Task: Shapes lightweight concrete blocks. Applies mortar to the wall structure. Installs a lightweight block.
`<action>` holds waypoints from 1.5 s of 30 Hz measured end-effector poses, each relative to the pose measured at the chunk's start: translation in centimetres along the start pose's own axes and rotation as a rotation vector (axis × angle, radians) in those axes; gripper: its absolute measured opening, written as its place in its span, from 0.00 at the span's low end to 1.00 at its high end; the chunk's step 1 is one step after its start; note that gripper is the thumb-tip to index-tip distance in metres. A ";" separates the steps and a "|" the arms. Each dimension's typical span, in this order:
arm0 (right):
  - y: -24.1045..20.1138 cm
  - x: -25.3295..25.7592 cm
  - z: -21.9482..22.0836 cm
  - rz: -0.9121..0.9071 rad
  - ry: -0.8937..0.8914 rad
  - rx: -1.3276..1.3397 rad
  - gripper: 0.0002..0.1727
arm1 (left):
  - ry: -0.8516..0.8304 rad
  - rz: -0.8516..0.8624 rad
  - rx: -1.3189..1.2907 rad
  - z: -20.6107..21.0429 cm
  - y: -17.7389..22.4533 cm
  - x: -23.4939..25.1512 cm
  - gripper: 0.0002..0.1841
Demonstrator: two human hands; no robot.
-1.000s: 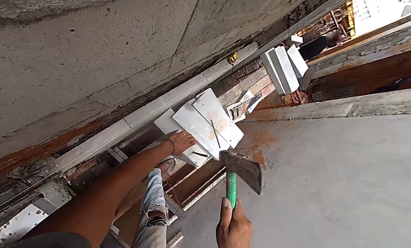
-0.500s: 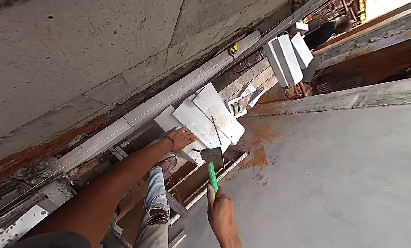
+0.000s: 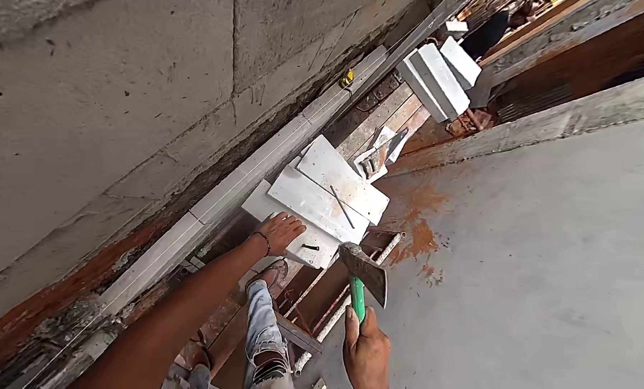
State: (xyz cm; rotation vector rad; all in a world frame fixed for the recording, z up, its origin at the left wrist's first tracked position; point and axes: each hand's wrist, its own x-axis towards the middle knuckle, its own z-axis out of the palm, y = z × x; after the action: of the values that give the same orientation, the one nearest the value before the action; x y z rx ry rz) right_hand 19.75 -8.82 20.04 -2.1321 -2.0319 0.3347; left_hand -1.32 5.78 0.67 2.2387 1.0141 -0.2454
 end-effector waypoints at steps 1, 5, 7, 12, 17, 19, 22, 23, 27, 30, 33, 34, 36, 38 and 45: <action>1.3 0.1 1.3 0.073 0.004 -0.004 0.30 | -0.006 -0.009 -0.005 -0.1 0.1 0.0 0.47; 8.8 1.8 9.2 0.585 -0.284 -0.014 0.26 | -0.009 -0.042 0.025 -0.4 0.3 -0.1 0.50; 13.1 3.9 14.2 0.780 -0.505 -0.042 0.26 | -0.071 -0.070 0.045 -1.2 0.8 0.1 0.52; 20.4 10.1 26.0 0.832 -0.731 0.023 0.26 | -0.230 -0.087 0.161 -2.5 1.7 1.7 0.48; 23.1 17.6 34.3 0.687 -0.727 0.042 0.25 | 0.060 0.092 0.241 -0.6 -0.8 1.8 0.47; 23.9 20.1 36.7 0.654 -0.705 0.052 0.25 | 0.117 0.135 0.273 -0.4 -1.2 2.1 0.47; 25.0 22.0 39.5 0.555 -0.571 0.079 0.23 | 0.171 0.142 0.252 -0.2 -1.7 2.3 0.48; 25.1 21.8 40.2 0.504 -0.464 0.130 0.24 | 0.186 0.140 0.238 -0.1 -1.9 2.3 0.47; 22.8 17.3 38.8 0.326 -0.259 0.575 0.24 | 0.224 0.126 0.202 0.0 -2.2 2.6 0.46; 21.1 10.8 38.7 0.295 -0.481 0.673 0.37 | 0.206 0.101 0.171 -0.5 -2.6 3.3 0.49; 19.6 6.9 39.2 0.320 -0.698 0.654 0.55 | 0.197 0.096 0.155 -1.1 -3.1 4.3 0.49; 19.2 6.3 39.8 0.307 -0.702 0.649 0.60 | 0.193 0.092 0.150 -1.3 -3.2 4.6 0.48; 18.5 6.2 41.3 0.240 -0.645 0.665 0.67 | 0.185 0.081 0.142 -1.7 -3.6 5.2 0.48; 17.9 7.5 42.5 0.156 -0.592 0.680 0.70 | 0.180 0.076 0.142 -1.9 -4.1 5.9 0.49; 18.2 8.8 45.9 -0.048 -0.414 0.868 0.59 | 0.169 0.088 0.111 -2.8 -5.9 6.7 0.50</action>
State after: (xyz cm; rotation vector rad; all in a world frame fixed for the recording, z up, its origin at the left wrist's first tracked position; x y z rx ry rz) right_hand 24.62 -2.18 -29.40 -1.5294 -1.6179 1.4339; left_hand -1.28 14.45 -2.93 2.4313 1.0074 -0.0762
